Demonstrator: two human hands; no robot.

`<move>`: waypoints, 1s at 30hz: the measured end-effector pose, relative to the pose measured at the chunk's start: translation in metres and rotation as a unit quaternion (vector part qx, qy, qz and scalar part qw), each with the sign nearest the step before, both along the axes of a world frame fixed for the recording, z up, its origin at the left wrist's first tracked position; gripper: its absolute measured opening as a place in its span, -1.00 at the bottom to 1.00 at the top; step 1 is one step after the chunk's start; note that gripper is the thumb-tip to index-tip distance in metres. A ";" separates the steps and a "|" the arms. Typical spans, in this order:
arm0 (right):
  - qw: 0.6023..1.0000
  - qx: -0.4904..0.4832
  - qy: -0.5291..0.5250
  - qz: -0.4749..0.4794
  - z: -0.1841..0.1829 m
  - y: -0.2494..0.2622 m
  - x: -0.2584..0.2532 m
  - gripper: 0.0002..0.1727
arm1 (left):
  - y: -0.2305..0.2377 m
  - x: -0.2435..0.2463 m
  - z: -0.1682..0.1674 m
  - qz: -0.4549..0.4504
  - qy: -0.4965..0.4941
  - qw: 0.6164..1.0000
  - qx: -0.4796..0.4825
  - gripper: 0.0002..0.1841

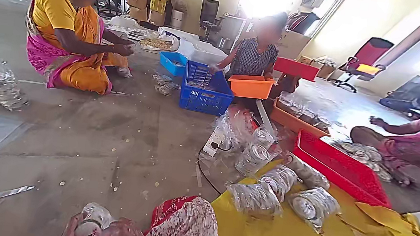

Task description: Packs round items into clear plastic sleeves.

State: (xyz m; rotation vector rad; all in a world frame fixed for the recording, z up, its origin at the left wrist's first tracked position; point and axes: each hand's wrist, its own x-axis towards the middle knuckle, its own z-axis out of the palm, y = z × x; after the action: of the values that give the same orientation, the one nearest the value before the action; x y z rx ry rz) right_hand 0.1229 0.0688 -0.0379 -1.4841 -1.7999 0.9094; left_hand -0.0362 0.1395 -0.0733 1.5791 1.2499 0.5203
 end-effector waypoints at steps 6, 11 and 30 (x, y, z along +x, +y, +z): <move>0.993 0.071 0.072 -0.069 0.000 -0.004 0.010 -0.71 | 0.009 -0.013 -0.037 -0.010 0.021 0.998 0.065 0.00; 0.966 0.076 0.157 -0.192 -0.023 0.002 0.038 -0.64 | 0.008 -0.028 -0.043 0.014 0.069 0.995 0.077 -0.07; 0.977 0.032 0.097 -0.185 -0.077 0.026 -0.014 -0.81 | -0.005 -0.049 -0.022 0.140 -0.005 0.989 -0.035 -0.23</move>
State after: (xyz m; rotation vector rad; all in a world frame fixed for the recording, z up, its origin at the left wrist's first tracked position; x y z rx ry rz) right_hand 0.1089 0.0944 -0.1145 -1.5626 -1.3411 0.7703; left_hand -0.0851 0.1348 -0.0958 1.3468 1.4769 0.6528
